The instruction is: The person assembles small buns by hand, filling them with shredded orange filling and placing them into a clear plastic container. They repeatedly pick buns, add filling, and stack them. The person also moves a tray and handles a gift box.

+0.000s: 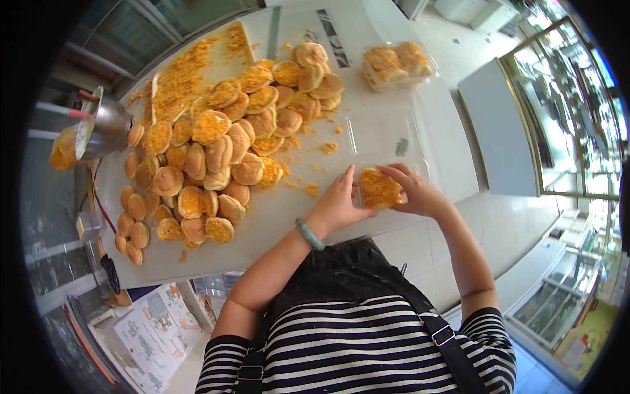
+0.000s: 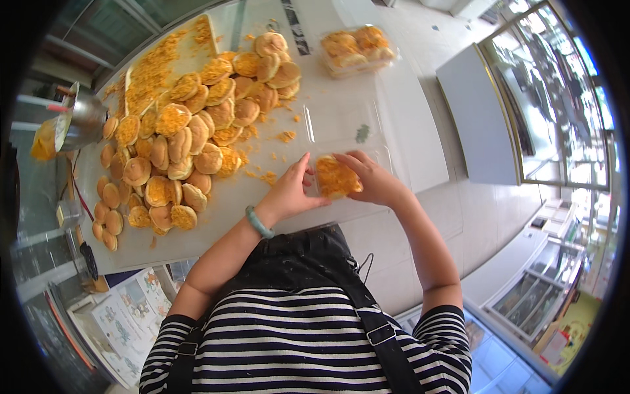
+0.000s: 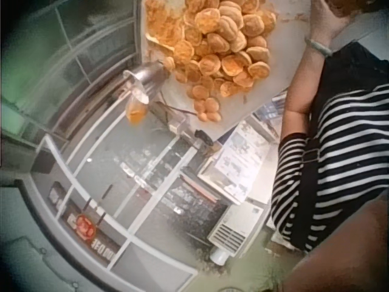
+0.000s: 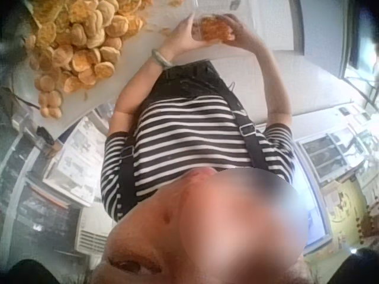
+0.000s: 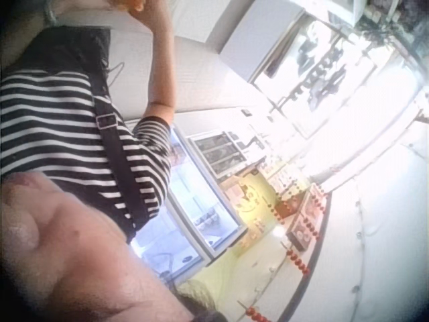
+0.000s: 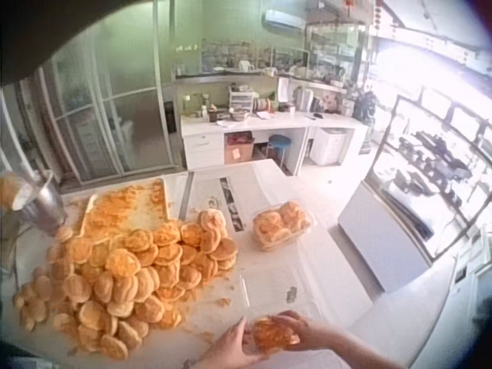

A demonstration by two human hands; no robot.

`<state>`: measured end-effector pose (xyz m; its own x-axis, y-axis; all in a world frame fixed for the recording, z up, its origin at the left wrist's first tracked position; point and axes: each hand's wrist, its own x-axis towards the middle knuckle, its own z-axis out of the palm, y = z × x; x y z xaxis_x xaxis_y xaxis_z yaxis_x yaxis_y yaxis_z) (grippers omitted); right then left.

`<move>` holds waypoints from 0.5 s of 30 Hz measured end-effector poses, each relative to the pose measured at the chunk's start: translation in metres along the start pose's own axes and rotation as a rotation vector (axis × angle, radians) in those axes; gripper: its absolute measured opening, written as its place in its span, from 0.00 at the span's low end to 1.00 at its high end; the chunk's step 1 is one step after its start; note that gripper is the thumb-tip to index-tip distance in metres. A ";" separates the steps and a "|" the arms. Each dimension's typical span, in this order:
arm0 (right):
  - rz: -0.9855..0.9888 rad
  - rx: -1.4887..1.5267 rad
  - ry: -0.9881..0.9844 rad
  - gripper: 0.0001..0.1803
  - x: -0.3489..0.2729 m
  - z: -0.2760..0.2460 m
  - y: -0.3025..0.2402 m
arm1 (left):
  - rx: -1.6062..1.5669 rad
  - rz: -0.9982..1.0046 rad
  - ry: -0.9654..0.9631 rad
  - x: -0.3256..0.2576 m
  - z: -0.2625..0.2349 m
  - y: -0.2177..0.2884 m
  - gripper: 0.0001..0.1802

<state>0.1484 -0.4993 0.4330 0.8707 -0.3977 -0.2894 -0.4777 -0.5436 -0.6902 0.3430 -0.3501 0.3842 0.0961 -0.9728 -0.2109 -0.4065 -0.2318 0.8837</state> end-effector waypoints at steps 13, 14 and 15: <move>0.057 -0.658 0.356 0.19 0.313 -0.026 -0.069 | -0.237 -0.019 0.215 -0.092 -0.081 -0.008 0.41; 0.184 -0.747 0.279 0.20 0.319 -0.024 -0.074 | -0.241 -0.022 0.222 -0.094 -0.082 -0.009 0.41; 0.183 -0.794 0.243 0.24 0.320 -0.026 -0.079 | -0.253 -0.018 0.238 -0.095 -0.083 -0.011 0.40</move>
<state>0.4618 -0.6029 0.4120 0.7657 -0.6282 -0.1382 -0.6281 -0.7765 0.0498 0.4142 -0.2548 0.4293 0.3226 -0.9345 -0.1506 -0.1675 -0.2129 0.9626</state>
